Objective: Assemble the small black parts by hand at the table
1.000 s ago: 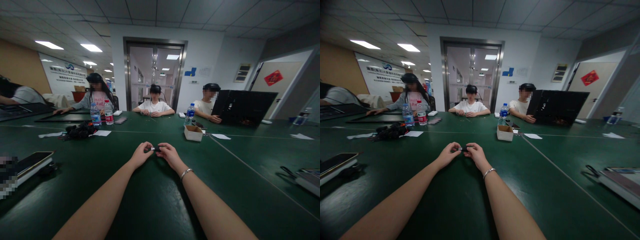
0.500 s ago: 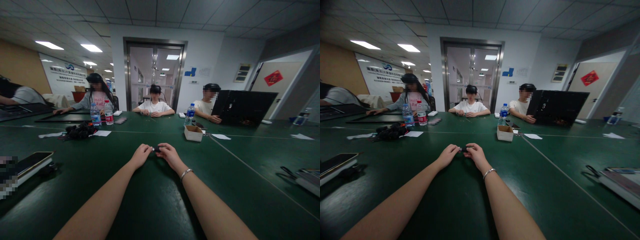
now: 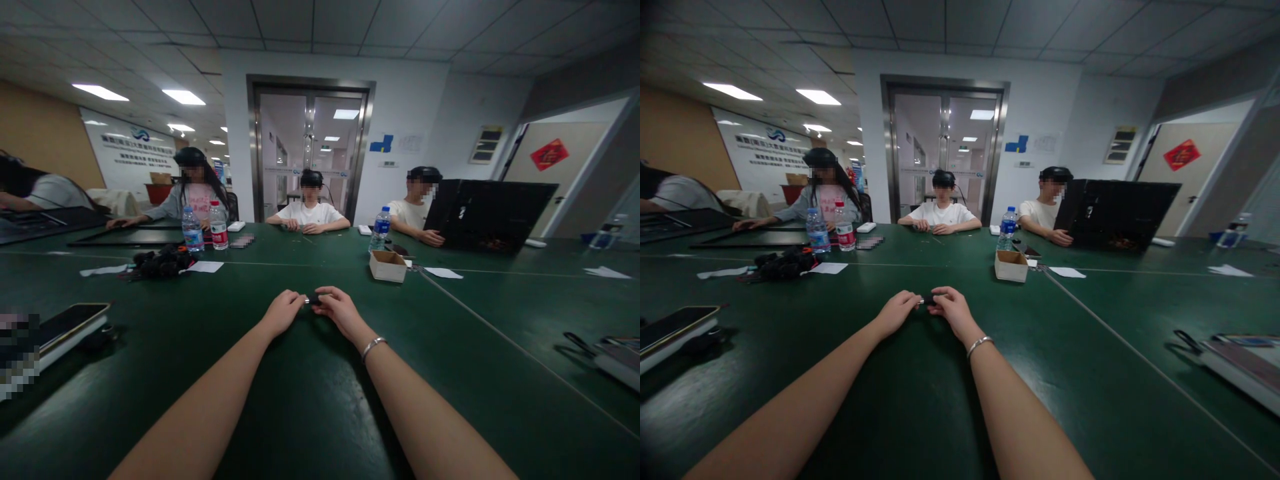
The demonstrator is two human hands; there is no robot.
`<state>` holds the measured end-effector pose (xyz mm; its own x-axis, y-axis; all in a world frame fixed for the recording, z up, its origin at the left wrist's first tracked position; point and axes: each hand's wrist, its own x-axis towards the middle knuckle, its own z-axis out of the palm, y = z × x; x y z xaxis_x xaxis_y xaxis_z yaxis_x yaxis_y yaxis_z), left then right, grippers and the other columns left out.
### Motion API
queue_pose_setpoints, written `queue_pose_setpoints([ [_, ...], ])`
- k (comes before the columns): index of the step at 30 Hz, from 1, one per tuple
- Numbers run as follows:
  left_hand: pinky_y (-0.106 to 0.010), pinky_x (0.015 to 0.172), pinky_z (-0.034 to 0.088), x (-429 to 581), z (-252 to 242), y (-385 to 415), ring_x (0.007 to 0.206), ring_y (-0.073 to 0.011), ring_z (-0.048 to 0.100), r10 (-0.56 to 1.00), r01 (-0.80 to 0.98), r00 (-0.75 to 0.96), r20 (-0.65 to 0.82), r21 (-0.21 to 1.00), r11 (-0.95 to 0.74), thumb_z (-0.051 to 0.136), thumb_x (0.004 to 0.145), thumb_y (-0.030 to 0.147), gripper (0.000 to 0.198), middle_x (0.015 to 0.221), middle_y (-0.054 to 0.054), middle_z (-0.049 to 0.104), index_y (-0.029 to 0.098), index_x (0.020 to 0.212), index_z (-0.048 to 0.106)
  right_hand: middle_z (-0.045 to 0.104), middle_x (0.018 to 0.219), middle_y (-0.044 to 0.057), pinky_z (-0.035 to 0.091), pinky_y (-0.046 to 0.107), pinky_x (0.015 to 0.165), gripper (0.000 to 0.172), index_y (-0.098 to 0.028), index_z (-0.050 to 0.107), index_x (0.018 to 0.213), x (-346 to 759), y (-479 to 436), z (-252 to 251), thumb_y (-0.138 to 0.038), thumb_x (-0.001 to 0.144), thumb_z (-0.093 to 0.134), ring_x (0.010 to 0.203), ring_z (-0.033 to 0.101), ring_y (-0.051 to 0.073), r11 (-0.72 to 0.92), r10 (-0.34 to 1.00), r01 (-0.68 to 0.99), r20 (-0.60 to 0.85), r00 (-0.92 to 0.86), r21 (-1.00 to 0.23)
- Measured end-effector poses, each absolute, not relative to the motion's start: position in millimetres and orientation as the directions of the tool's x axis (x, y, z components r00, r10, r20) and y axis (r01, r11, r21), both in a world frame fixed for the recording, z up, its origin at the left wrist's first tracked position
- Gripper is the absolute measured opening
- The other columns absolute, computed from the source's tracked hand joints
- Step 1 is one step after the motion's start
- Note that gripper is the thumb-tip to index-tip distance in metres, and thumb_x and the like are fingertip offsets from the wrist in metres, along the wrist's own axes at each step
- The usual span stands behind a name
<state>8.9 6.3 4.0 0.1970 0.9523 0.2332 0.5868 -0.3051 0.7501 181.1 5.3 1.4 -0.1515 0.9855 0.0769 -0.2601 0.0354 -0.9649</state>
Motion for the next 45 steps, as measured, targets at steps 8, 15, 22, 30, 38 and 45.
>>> queue_pose_setpoints([
  [8,-0.026,0.072,0.042,10.3,2.1,4.0,0.077,-0.0159,0.056,0.947,0.516,0.241,0.213,0.798,-0.310,0.038,0.082,0.055,0.039,0.081,-0.001,0.062,0.020,0.084,0.057,0.065,0.073,0.001,0.055,0.024,0.061,0.017,-0.016,0.061,0.088,182.0,5.1,1.4,-0.017,0.071,0.063,0.063,0.066,0.012,0.037,0.986,-0.268,0.078,-0.147,-0.963],
  [15,-0.026,0.070,0.041,10.3,2.1,4.2,0.077,-0.0161,0.056,0.943,0.507,0.252,0.217,0.801,-0.319,0.040,0.081,0.057,0.041,0.084,-0.001,0.063,0.021,0.091,0.057,0.066,0.074,0.002,0.054,0.023,0.060,0.017,-0.016,0.060,0.088,181.7,4.6,1.7,-0.017,0.071,0.063,0.063,0.066,0.012,0.032,0.987,-0.281,0.074,-0.142,-0.959],
  [22,-0.026,0.070,0.041,10.2,1.0,4.1,0.074,-0.0153,0.056,0.948,0.516,0.234,0.216,0.798,-0.310,0.041,0.080,0.058,0.042,0.082,0.000,0.064,0.021,0.091,0.058,0.065,0.073,0.001,0.054,0.024,0.060,0.018,-0.016,0.060,0.087,181.3,6.0,0.5,-0.017,0.070,0.063,0.063,0.066,0.012,0.036,0.986,-0.286,0.081,-0.146,-0.958],
  [30,-0.025,0.069,0.041,10.7,3.5,2.7,0.073,-0.0149,0.056,0.946,0.509,0.240,0.220,0.801,-0.315,0.040,0.081,0.055,0.038,0.076,0.001,0.063,0.021,0.087,0.059,0.065,0.072,0.001,0.053,0.023,0.060,0.018,-0.016,0.060,0.087,181.1,6.0,0.4,-0.017,0.069,0.063,0.062,0.066,0.012,0.035,0.987,-0.280,0.078,-0.143,-0.959],
  [38,-0.026,0.072,0.041,10.7,5.4,0.7,0.075,-0.0158,0.057,0.948,0.511,0.242,0.209,0.803,-0.307,0.035,0.083,0.058,0.045,0.077,-0.001,0.063,0.020,0.079,0.059,0.066,0.073,0.002,0.054,0.024,0.060,0.017,-0.016,0.060,0.086,181.1,5.2,2.2,-0.017,0.070,0.062,0.062,0.066,0.012,0.026,0.989,-0.273,0.065,-0.135,-0.962],
  [45,-0.024,0.065,0.040,10.7,3.8,1.0,0.071,-0.0143,0.055,0.941,0.495,0.227,0.251,0.802,-0.334,0.046,0.079,0.051,0.034,0.078,0.001,0.062,0.021,0.091,0.056,0.065,0.071,0.002,0.054,0.024,0.060,0.015,-0.015,0.060,0.087,180.3,6.2,1.4,-0.014,0.072,0.060,0.061,0.066,0.012,0.022,0.990,-0.278,0.060,-0.128,-0.960],
])
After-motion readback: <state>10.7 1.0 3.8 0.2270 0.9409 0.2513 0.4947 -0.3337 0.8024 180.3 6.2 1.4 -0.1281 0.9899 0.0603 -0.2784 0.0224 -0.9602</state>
